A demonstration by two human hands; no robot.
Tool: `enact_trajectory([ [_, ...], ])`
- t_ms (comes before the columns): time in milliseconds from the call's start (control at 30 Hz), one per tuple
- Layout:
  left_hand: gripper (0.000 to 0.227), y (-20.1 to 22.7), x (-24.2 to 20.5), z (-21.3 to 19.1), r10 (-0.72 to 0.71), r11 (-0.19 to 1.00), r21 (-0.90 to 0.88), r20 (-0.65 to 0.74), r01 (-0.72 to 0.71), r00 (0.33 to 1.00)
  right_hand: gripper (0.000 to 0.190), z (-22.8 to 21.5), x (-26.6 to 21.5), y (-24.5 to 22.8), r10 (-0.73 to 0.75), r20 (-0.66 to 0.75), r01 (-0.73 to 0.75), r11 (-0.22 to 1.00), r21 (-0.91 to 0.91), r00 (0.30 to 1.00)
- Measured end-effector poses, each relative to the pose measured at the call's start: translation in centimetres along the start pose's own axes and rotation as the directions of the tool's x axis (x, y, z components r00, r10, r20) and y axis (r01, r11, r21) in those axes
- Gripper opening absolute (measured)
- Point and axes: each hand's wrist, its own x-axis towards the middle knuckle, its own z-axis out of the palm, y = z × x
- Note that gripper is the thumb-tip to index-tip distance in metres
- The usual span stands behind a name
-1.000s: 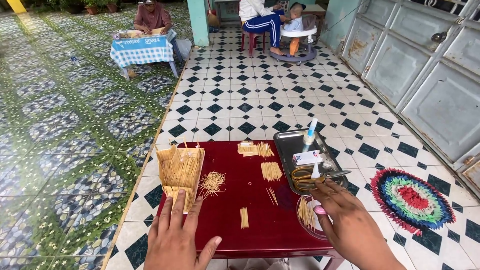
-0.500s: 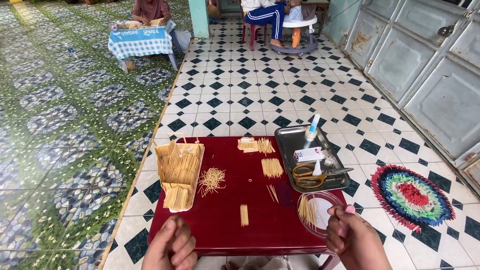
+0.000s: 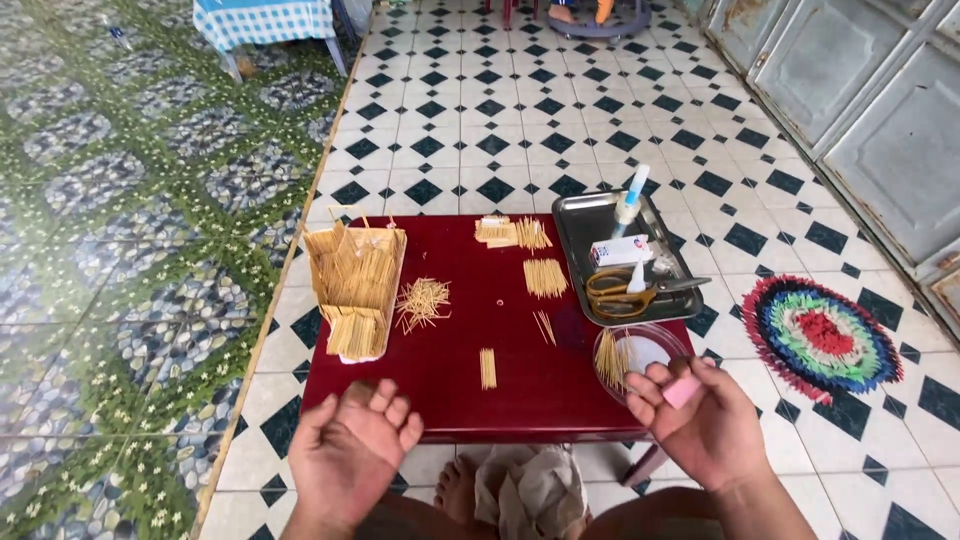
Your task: Picking up and organizing toothpicks on a table for a craft project
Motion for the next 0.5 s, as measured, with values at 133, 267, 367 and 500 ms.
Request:
enact_trajectory([
  [133,0.037,-1.8,-0.8,-2.3,-0.111,0.993,-0.044,-0.094,0.107,0.989,0.020,-1.1,0.0,1.1,0.054,-0.058,-0.053,0.999,0.013,0.997],
  [267,0.049,-1.5,-1.1,-2.7,-0.121,0.992,0.005,-0.163,0.123,0.979,0.021,-1.1,0.2,1.3,0.057,-0.059,-0.058,0.998,-0.008,0.997],
  [367,0.048,-1.0,-1.6,-5.0,-0.108,0.994,-0.015,-0.172,0.107,0.979,0.020,-1.6,-0.1,1.4,0.040,-0.090,-0.043,0.999,-0.028,0.995],
  [500,0.040,-0.5,-2.2,-7.0,-0.185,0.972,-0.167,-0.099,0.167,0.978,0.023,-1.9,-0.4,1.4,0.051,-0.137,-0.057,0.998,-0.039,0.989],
])
